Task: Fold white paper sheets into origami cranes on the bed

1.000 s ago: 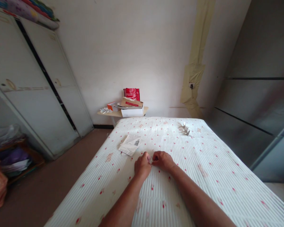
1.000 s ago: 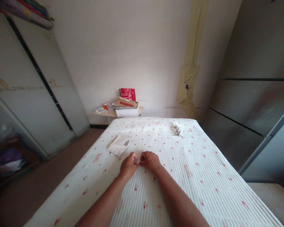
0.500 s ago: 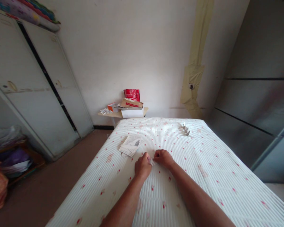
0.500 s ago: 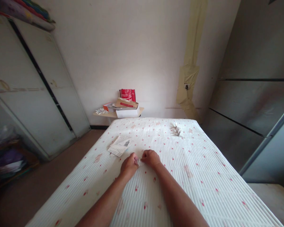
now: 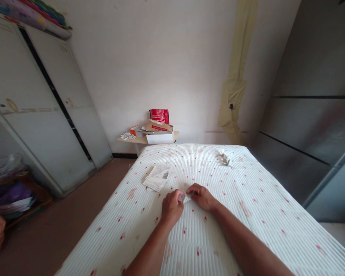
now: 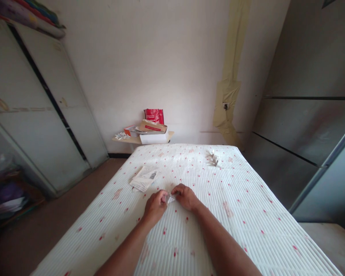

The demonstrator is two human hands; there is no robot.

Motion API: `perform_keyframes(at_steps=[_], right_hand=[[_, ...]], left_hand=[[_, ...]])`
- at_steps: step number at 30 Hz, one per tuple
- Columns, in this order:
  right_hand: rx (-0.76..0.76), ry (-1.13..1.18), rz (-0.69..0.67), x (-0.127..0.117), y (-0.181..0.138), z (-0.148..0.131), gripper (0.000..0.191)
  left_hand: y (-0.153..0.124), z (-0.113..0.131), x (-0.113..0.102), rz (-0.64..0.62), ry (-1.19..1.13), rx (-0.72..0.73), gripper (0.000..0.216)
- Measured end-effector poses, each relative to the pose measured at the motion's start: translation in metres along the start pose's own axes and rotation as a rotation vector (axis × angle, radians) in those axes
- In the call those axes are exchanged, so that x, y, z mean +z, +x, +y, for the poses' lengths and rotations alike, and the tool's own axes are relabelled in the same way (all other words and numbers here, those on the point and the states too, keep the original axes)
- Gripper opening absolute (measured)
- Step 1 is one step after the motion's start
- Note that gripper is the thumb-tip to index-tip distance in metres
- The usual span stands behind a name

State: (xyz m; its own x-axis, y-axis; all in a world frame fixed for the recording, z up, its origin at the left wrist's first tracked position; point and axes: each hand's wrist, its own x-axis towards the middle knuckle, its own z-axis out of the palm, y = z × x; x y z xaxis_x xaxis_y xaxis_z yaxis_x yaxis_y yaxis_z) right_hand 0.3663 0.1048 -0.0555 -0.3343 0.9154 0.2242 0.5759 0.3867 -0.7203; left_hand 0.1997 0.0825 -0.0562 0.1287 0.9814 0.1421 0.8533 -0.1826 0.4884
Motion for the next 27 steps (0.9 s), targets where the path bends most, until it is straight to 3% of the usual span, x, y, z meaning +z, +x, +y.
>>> perform_keyframes(at_steps=[3, 8, 15, 21, 25, 27], right_hand=[[-0.063, -0.009, -0.026, -0.0001, -0.0065, 0.0016, 0.045], [-0.156, -0.045, -0.03, -0.0002, -0.0078, -0.0025, 0.043], [-0.122, -0.044, 0.013, 0.0032, -0.0096, 0.0016, 0.046], [-0.144, 0.021, 0.012, 0.0021, -0.0119, -0.0024, 0.03], [-0.158, 0.189, 0.084, 0.0031, -0.0123, -0.0054, 0.013], [-0.094, 0.301, 0.105, 0.0061, -0.0123, -0.0064, 0.014]], left_hand=[[-0.0022, -0.0018, 0.0015, 0.013, -0.029, 0.016, 0.033], [-0.0032, -0.0021, 0.0024, 0.037, -0.046, 0.068, 0.031], [-0.0057, 0.0027, 0.0, 0.05, 0.004, 0.084, 0.02], [-0.0049, 0.0008, 0.002, 0.101, -0.038, 0.107, 0.019], [-0.0032, -0.004, 0.0037, 0.197, -0.173, 0.135, 0.024], [-0.0035, -0.0053, 0.0027, 0.233, -0.277, 0.155, 0.024]])
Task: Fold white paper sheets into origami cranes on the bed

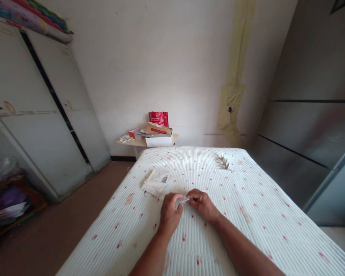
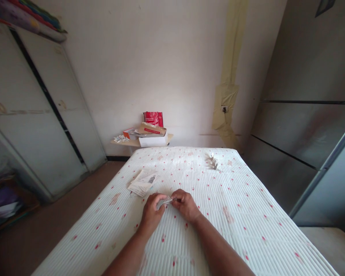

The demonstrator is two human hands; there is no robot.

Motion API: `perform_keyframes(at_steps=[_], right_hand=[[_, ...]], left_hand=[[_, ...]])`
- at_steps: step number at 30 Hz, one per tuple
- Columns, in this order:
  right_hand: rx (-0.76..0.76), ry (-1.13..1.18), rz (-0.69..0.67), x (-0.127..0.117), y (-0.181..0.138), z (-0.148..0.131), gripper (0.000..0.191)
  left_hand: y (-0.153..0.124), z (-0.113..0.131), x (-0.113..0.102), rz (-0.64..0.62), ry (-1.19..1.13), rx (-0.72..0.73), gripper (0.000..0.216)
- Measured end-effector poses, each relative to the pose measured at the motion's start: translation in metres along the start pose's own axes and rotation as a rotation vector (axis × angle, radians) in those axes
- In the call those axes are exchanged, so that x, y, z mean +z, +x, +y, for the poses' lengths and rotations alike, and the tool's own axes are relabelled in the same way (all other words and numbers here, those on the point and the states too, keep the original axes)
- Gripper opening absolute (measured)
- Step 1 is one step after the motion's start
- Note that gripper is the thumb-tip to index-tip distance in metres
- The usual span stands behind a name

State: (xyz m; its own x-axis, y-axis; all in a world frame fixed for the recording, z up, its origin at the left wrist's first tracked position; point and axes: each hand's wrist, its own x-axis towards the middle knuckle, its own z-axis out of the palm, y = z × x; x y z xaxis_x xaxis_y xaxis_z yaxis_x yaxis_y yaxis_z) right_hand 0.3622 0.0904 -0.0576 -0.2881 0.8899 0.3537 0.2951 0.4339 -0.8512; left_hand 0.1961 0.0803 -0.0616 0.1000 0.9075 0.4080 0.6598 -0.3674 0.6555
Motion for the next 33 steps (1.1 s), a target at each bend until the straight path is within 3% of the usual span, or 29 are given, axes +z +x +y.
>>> perform_keyframes(at_steps=[6, 13, 18, 33], right_hand=[[0.211, 0.264, 0.014, 0.01, 0.0, -0.008, 0.028], [0.282, 0.327, 0.07, 0.012, 0.002, -0.016, 0.034], [0.241, 0.417, 0.095, 0.015, 0.003, -0.012, 0.034], [0.041, -0.118, 0.127, 0.019, -0.006, -0.014, 0.037]], left_hand=[[-0.002, 0.003, -0.004, -0.051, -0.251, -0.068, 0.026], [-0.002, 0.001, 0.0, -0.006, -0.43, -0.095, 0.028], [0.001, 0.002, -0.002, 0.015, -0.555, -0.125, 0.026], [-0.001, -0.005, 0.002, 0.003, -0.607, -0.136, 0.031]])
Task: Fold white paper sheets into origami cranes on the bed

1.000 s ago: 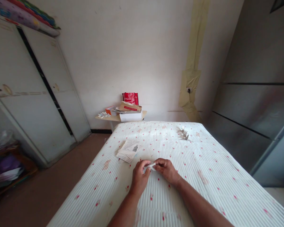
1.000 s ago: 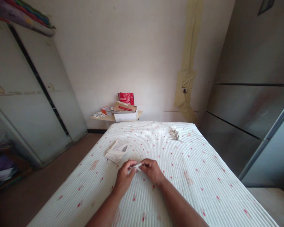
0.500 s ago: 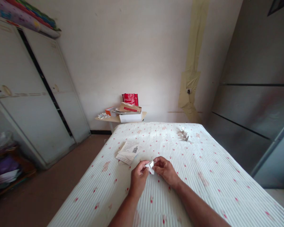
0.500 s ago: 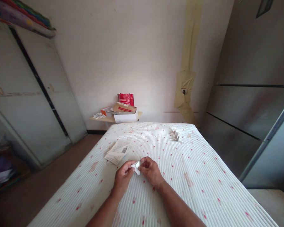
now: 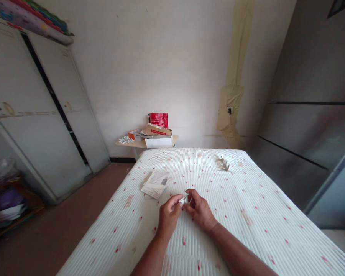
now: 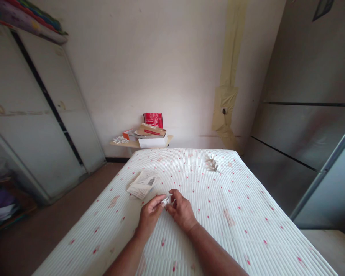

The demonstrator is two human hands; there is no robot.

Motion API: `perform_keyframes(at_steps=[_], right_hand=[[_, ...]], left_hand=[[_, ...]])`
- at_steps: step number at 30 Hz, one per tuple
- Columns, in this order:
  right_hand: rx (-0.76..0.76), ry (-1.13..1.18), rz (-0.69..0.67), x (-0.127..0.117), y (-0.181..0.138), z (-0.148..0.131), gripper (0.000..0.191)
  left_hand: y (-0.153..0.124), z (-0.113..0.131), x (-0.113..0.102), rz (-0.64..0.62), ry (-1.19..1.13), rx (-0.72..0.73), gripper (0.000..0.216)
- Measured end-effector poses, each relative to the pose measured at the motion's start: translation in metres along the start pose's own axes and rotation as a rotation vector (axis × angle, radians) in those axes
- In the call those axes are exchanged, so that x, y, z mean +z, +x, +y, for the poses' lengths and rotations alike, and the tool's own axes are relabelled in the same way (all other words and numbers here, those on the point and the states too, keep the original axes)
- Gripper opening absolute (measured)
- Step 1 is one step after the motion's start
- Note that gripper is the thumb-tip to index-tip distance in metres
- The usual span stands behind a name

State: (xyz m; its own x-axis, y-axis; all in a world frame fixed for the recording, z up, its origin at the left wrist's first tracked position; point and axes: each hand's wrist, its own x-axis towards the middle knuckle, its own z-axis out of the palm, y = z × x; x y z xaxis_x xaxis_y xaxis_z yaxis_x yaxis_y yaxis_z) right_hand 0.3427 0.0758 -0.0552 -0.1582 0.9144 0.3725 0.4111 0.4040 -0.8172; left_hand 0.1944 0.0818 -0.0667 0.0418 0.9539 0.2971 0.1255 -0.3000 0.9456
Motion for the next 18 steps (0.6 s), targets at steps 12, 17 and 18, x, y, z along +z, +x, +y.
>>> perform_keyframes(at_steps=[12, 17, 18], right_hand=[[-0.109, -0.097, -0.045, -0.0004, -0.0029, -0.0083, 0.035], [-0.094, -0.112, -0.029, 0.0004, -0.0024, -0.0057, 0.038], [-0.081, -0.104, -0.018, 0.0009, -0.002, -0.005, 0.037]], left_hand=[[0.0005, 0.0086, -0.0002, 0.043, 0.015, -0.013, 0.028], [0.0008, 0.0094, -0.0015, 0.057, 0.048, 0.006, 0.026], [0.0009, 0.0088, -0.0018, 0.057, 0.054, 0.011, 0.026]])
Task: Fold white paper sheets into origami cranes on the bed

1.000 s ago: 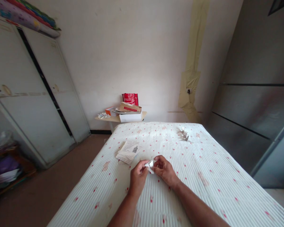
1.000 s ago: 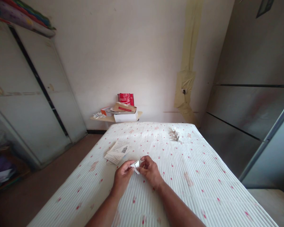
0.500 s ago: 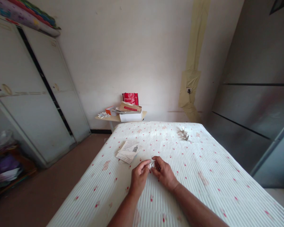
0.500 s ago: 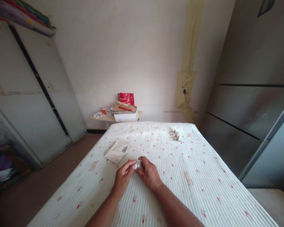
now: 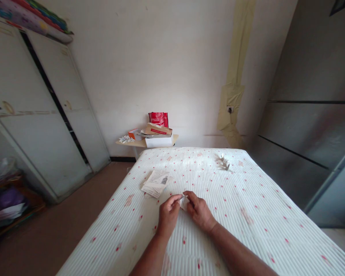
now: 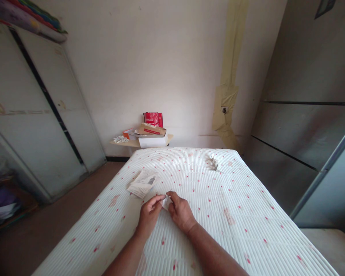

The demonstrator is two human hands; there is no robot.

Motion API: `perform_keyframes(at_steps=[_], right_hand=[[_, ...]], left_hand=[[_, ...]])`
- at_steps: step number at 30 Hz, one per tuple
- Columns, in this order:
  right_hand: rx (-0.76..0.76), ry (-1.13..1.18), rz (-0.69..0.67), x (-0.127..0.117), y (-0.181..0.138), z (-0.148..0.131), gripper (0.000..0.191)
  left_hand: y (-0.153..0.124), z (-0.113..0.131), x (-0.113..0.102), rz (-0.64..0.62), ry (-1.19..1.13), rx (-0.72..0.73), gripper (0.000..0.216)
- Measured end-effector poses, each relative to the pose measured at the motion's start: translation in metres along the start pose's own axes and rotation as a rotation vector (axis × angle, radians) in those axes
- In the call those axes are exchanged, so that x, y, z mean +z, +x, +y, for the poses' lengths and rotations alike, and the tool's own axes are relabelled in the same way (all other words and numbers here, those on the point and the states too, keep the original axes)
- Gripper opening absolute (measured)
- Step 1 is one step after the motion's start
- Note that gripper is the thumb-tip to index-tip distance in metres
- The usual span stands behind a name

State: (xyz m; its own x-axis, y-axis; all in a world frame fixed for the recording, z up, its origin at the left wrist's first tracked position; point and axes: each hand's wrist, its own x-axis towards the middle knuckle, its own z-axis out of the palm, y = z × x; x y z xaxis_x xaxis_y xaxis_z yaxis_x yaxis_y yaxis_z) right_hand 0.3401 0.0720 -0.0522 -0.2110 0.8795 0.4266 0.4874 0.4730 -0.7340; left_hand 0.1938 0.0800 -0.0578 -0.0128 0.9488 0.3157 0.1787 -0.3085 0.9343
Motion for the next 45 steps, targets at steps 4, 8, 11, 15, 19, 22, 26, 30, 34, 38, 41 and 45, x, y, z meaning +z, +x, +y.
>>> perform_keyframes(at_steps=[4, 8, 11, 15, 19, 22, 26, 30, 34, 38, 41, 45], right_hand=[[0.118, 0.142, 0.019, 0.003, 0.002, 0.004, 0.027], [0.252, 0.368, -0.003, 0.007, 0.002, 0.006, 0.021], [0.26, 0.447, -0.035, 0.008, 0.002, 0.005, 0.022], [0.249, 0.478, -0.06, 0.007, 0.002, 0.001, 0.022], [0.302, 0.55, -0.038, 0.006, 0.004, 0.0, 0.023], [0.342, 0.604, -0.011, 0.005, 0.006, -0.001, 0.025], [0.352, 0.641, -0.003, 0.005, 0.007, -0.002, 0.026], [0.354, 0.65, 0.009, 0.006, 0.006, 0.0, 0.027], [0.369, 0.659, 0.012, 0.005, 0.007, -0.001, 0.028], [0.374, 0.668, 0.008, 0.004, 0.008, -0.003, 0.029], [0.381, 0.665, 0.019, 0.003, 0.008, -0.003, 0.029], [0.394, 0.664, -0.001, 0.003, 0.008, -0.003, 0.029]], left_hand=[[0.0, -0.001, 0.0, -0.015, -0.02, -0.003, 0.027], [-0.001, 0.002, -0.001, -0.036, -0.055, -0.079, 0.03], [-0.001, 0.005, -0.001, -0.056, -0.07, -0.121, 0.03], [-0.001, 0.008, -0.003, -0.083, -0.074, -0.127, 0.029], [0.0, 0.007, -0.006, -0.138, -0.121, -0.128, 0.031], [0.0, 0.003, -0.006, -0.154, -0.149, -0.14, 0.03], [0.0, -0.001, -0.005, -0.155, -0.169, -0.14, 0.022], [-0.001, 0.003, -0.006, -0.16, -0.198, -0.136, 0.012], [0.0, 0.009, -0.007, -0.166, -0.183, -0.123, 0.01], [0.001, 0.008, -0.006, -0.136, -0.161, -0.103, 0.019], [0.001, 0.004, -0.004, -0.114, -0.191, -0.104, 0.012], [0.002, -0.001, -0.006, -0.128, -0.217, -0.164, 0.017]])
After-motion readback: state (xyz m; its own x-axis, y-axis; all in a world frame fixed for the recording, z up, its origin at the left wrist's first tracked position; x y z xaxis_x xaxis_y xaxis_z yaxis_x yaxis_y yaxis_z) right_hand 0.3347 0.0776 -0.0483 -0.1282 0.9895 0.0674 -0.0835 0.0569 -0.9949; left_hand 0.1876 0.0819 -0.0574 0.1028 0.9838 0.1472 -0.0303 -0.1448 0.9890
